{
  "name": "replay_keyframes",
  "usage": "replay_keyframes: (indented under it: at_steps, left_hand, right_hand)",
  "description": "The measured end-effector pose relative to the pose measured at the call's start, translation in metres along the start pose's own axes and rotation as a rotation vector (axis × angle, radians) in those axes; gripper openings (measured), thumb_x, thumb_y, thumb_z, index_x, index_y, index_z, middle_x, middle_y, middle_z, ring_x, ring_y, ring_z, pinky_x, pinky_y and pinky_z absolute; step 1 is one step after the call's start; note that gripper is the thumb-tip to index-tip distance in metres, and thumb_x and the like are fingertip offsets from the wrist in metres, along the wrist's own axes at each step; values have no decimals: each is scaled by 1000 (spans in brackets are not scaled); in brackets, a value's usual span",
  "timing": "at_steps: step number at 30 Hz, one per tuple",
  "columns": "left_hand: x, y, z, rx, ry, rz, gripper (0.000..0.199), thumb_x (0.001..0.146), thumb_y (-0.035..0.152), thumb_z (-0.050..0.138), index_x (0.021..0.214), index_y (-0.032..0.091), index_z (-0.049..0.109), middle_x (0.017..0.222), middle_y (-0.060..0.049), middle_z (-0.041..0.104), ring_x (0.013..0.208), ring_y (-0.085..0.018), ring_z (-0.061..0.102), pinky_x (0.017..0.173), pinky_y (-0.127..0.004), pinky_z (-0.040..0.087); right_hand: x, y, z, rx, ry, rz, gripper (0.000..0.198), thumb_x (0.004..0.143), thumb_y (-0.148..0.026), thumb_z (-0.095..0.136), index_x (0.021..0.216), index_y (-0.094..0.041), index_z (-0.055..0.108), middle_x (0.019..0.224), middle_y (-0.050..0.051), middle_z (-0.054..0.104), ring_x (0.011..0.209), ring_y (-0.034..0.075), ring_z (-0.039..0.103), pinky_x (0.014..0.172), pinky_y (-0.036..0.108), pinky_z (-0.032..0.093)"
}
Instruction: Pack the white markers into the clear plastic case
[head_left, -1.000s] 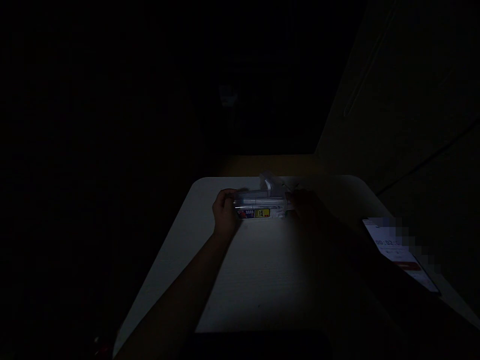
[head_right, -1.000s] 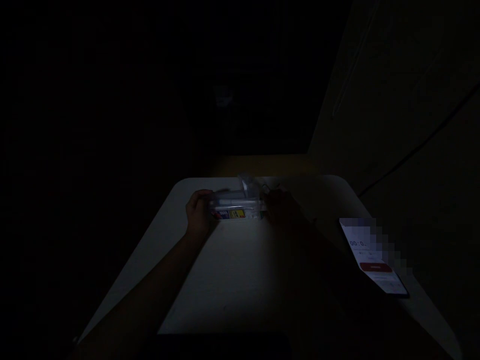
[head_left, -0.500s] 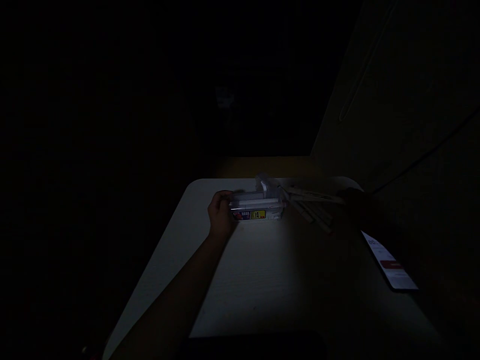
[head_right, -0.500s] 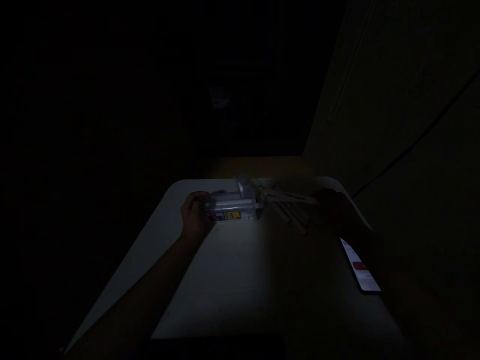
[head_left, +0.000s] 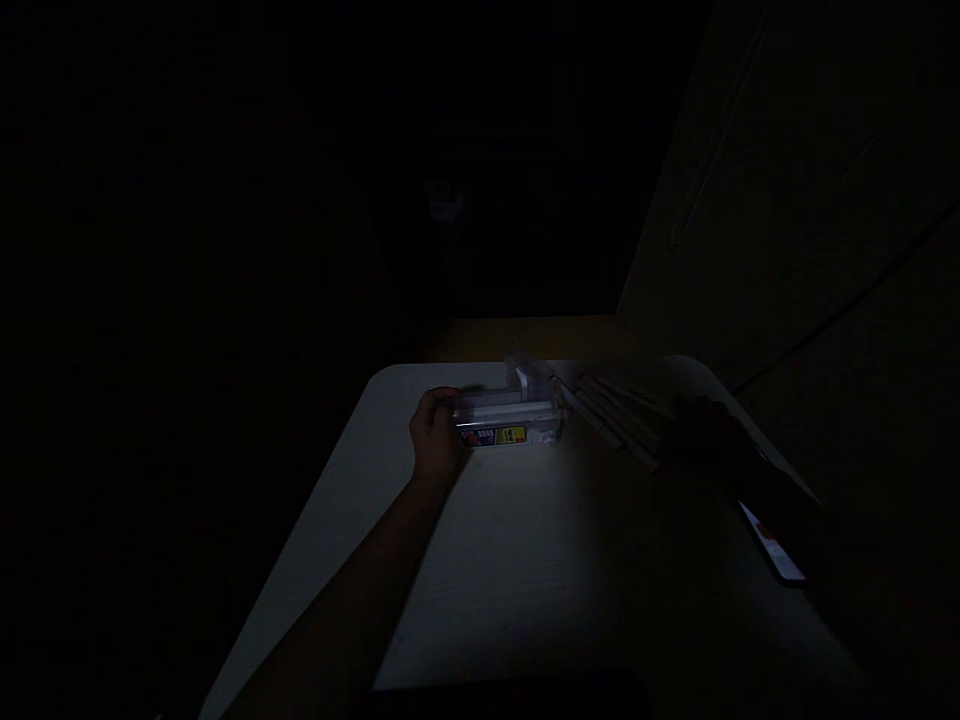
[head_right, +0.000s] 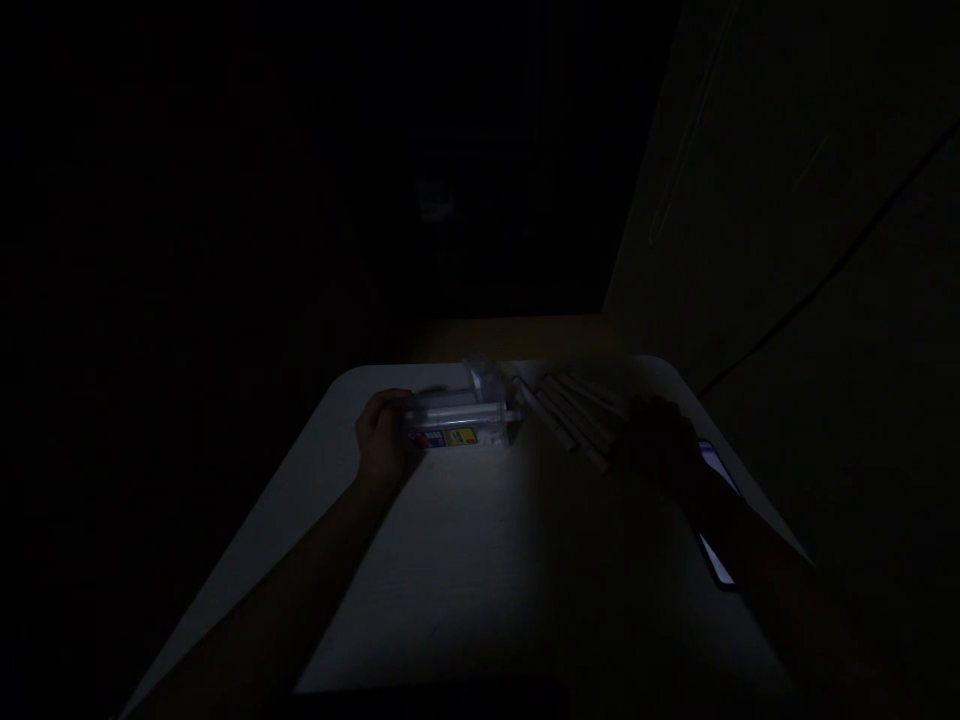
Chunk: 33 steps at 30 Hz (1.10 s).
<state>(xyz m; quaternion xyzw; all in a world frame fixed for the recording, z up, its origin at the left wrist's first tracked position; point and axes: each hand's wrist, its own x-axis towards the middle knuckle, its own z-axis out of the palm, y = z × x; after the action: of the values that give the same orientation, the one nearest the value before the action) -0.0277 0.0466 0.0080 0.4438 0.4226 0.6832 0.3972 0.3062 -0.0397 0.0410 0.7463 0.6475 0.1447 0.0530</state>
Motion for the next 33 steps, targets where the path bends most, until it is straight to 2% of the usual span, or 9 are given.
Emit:
replay_keyframes:
  at_steps: [2,8,11,15,18,20,24,27,33]
  left_hand:
    - [1,-1,-1,5,-4,2,19,67,25,48,81,18,60,75,-2,64,67,-15,59,58,-24,45]
    - [2,-3,-4,31,-31,5,19,69,26,49,82,18,60,76,-2,64,68,-15,59,58,-24,45]
    - [1,-3,-3,30,-21,15,20,69,26,49,82,18,60,76,-2,64,69,-15,59,61,-25,46]
    - [1,-2,-3,46,-13,7,19,69,26,48,82,17,60,74,-1,63,68,-15,59,60,-25,45]
    - [3,-3,-3,54,-8,11,19,68,25,49,81,17,61,75,-1,63,70,-15,59,59,-24,44]
    - [3,-3,-3,30,-20,3,19,69,26,49,81,17,60,76,-1,63,70,-15,59,59,-24,44]
    - [2,0,-2,37,-26,1,19,69,26,49,82,18,60,77,-2,64,70,-15,59,59,-24,45]
    - [1,1,0,38,-16,24,18,69,25,49,81,18,61,78,-3,65,73,-17,61,61,-26,47]
    - [1,3,1,28,-24,18,17,69,25,48,80,18,60,78,-3,66,74,-17,61,61,-26,47]
  right_hand:
    - [0,-7,-3,5,-53,16,49,94,-33,33,130,-2,44,114,29,49,106,29,52,81,41,43]
    - [2,-11,-13,48,-164,27,43,89,-37,49,122,-10,50,110,13,53,101,19,52,86,37,45]
    - [4,-11,-22,98,-152,0,40,90,-30,46,124,-10,49,112,15,53,104,21,52,88,40,44]
    - [12,-27,-41,233,-92,-154,39,93,-23,34,126,-9,52,124,19,49,115,24,47,95,40,38]
    - [20,-55,-49,368,-65,-333,42,93,-24,36,132,-16,48,134,12,44,124,19,40,105,33,31]
    - [24,-75,-49,454,-60,-387,41,93,-23,36,132,-18,47,134,9,46,125,17,40,107,31,31]
    - [32,-103,-46,610,-70,-362,37,94,-24,31,116,-10,58,118,13,56,111,16,51,100,34,38]
    - [37,-110,-47,733,-112,-333,32,94,-31,38,101,-9,60,101,9,61,94,13,56,91,33,45]
    - [42,-112,-54,1025,-197,-257,35,90,-40,47,104,-10,57,98,6,59,91,12,57,83,31,50]
